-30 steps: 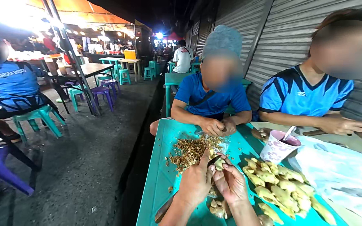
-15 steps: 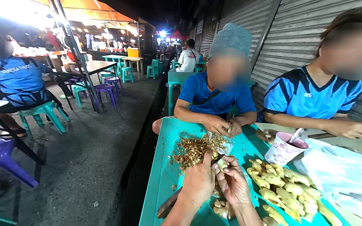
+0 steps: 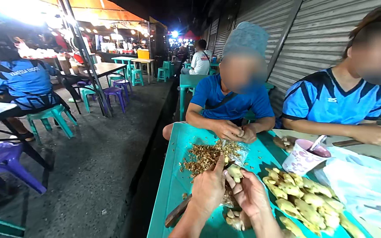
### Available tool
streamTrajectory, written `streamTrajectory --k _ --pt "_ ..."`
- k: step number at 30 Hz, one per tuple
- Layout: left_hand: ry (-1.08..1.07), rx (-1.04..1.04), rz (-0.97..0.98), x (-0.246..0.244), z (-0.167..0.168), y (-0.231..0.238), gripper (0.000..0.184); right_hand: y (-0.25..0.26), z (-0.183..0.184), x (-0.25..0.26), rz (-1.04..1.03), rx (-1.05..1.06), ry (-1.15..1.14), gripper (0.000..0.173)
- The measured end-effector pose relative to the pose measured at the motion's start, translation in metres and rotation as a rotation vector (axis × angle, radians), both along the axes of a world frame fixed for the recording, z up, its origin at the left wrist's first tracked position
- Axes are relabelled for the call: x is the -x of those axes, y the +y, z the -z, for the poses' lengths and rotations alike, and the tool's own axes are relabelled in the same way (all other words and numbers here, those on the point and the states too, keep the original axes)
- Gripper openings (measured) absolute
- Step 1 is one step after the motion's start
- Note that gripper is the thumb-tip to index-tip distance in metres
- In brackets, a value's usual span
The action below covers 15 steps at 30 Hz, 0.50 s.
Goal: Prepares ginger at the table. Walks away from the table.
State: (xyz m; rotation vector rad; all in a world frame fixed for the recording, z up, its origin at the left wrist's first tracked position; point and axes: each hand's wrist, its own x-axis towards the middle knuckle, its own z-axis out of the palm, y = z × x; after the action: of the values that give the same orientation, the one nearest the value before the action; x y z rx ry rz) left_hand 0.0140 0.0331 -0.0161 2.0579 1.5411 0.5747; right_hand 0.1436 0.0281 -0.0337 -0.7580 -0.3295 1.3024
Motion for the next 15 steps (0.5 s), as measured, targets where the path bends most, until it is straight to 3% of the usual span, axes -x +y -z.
streamTrajectory --k 4,11,15 --pt "-0.194 0.053 0.077 0.015 -0.002 0.008 0.047 0.006 -0.001 -0.016 -0.023 0.056 0.15 0.027" --pt "-0.247 0.079 0.17 0.016 0.0 0.009 0.05 0.004 0.012 -0.017 -0.08 -0.122 -0.106 0.021" --pt "-0.375 0.085 0.239 0.024 0.002 0.013 0.048 0.004 0.01 -0.02 -0.115 -0.084 0.032 0.024"
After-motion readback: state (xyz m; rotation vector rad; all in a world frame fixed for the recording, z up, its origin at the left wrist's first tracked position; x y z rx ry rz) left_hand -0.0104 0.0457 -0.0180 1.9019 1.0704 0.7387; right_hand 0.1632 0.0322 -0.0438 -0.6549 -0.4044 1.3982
